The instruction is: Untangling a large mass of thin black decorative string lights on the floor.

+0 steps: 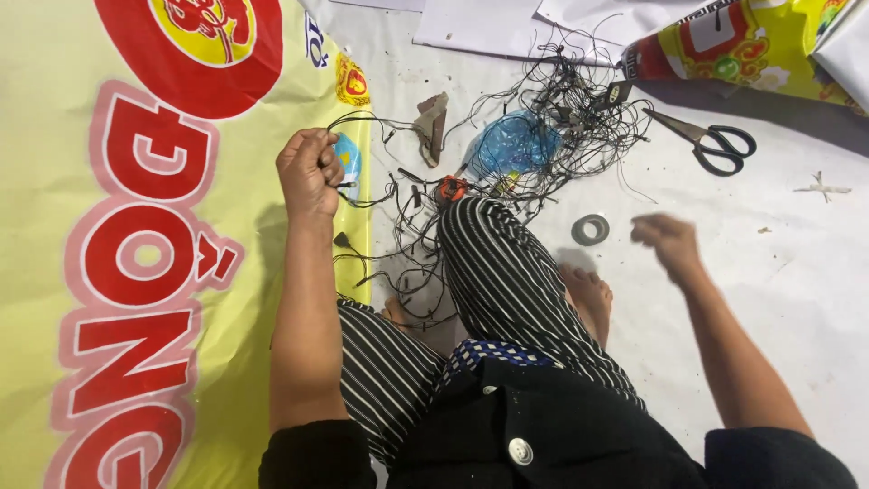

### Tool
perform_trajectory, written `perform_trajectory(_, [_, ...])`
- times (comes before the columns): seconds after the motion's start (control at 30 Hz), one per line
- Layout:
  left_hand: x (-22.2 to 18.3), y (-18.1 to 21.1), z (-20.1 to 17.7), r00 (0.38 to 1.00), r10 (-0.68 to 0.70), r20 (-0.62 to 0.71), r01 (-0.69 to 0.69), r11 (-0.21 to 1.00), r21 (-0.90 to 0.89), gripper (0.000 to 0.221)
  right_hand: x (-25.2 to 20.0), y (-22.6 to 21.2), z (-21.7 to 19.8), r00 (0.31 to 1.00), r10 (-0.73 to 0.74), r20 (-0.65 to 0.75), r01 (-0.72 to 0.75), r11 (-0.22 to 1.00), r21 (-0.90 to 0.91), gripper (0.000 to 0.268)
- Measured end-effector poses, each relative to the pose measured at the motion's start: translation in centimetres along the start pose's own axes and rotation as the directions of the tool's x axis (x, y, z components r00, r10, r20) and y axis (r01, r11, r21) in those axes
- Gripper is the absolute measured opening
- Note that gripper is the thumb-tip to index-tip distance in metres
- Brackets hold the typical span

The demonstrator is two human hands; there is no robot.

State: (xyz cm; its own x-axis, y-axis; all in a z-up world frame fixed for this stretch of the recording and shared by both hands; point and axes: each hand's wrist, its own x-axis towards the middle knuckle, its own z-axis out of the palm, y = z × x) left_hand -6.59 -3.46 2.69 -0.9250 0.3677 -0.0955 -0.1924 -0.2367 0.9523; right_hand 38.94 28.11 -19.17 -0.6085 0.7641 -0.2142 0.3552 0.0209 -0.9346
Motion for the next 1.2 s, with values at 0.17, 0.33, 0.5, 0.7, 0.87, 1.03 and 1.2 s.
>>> perform_trajectory(0.17, [0.0,0.8,-2.0,1.000,-0.006,-0.021,0.007,0.999,0.041,0.008,-3.3,5.6,4.7,0.982,0.172,0.081,-0.152,0.966,-0.208,0.025])
perform_trajectory(0.33, [0.0,1.5,-1.5,1.000,-0.008,-0.014,0.009,0.999,0.054,0.008,-7.1,1.4,8.8,0.953,0.174,0.248,-0.101,0.954,-0.281,0.028])
perform_trajectory(0.5, [0.3,1.6,-1.5,1.000,0.005,0.006,-0.006,0.998,0.065,0.009,-4.4,6.1,8.1,0.933,0.126,0.337,0.028,0.908,-0.418,0.039])
perform_trajectory(0.7, [-0.1,2.3,-3.5,0.998,-0.059,0.029,0.059,0.998,-0.031,0.005,7.4,9.4,-2.5,0.997,0.020,-0.073,-0.026,0.996,-0.082,0.033])
perform_trajectory(0.87, [-0.4,2.2,-4.6,0.998,-0.068,0.008,0.068,0.997,-0.020,0.005,9.5,-4.7,-8.6,0.913,-0.402,-0.063,0.378,0.895,-0.235,0.029])
perform_trajectory(1.03, [-1.0,2.2,-4.6,0.996,-0.082,0.028,0.082,0.997,0.016,0.004,6.1,-19.9,-5.5,0.833,-0.495,0.247,0.550,0.792,-0.265,0.012])
perform_trajectory(1.2, [-1.9,3.3,-4.4,0.996,-0.084,0.038,0.084,0.996,-0.002,0.006,5.2,-26.8,5.1,0.836,-0.257,0.484,0.542,0.518,-0.662,0.016])
